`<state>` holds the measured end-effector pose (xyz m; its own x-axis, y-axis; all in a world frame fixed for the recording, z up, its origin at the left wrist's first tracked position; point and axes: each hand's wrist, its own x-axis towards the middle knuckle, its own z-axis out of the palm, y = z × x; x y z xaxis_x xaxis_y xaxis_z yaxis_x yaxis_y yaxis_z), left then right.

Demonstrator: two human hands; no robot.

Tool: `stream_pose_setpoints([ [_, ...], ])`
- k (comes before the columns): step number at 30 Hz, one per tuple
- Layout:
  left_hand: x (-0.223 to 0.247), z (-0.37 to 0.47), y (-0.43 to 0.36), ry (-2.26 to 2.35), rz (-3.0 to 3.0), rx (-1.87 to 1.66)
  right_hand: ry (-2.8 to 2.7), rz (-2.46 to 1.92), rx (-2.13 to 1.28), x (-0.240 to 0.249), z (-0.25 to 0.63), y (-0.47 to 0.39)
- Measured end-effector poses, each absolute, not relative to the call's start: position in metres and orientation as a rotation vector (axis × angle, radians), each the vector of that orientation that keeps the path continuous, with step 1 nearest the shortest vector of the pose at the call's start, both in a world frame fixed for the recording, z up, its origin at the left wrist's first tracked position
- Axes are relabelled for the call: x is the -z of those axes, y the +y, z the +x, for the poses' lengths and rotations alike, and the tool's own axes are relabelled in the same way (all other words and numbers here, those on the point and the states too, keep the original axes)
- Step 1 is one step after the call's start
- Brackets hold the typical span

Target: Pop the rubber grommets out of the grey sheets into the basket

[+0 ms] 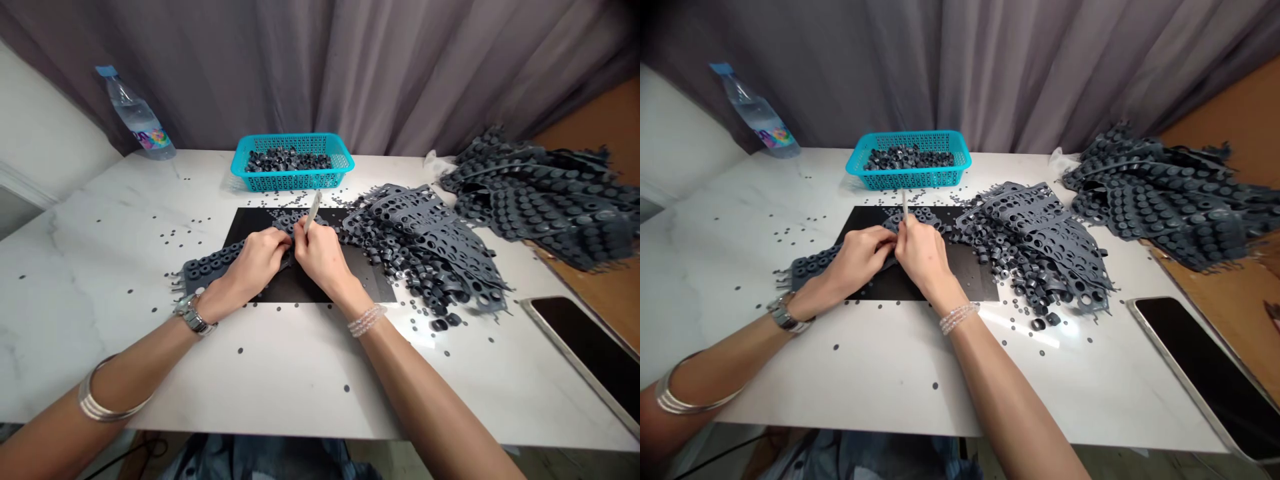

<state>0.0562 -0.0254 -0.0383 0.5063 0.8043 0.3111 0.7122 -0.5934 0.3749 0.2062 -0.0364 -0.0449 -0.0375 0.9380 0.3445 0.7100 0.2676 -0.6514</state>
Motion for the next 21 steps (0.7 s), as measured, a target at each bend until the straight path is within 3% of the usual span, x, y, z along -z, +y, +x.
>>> stream_pose_setpoints([
  [7, 0.037, 0.059, -0.019, 1.353, 2.438, -0.652, -1.601, -1.357, -0.658, 0.048, 0.220, -0.035],
  [21, 0.034, 0.065, -0.019, 1.412, 2.523, -0.544, -1.688, -1.387, -0.572, 0.045, 0.216, -0.037],
])
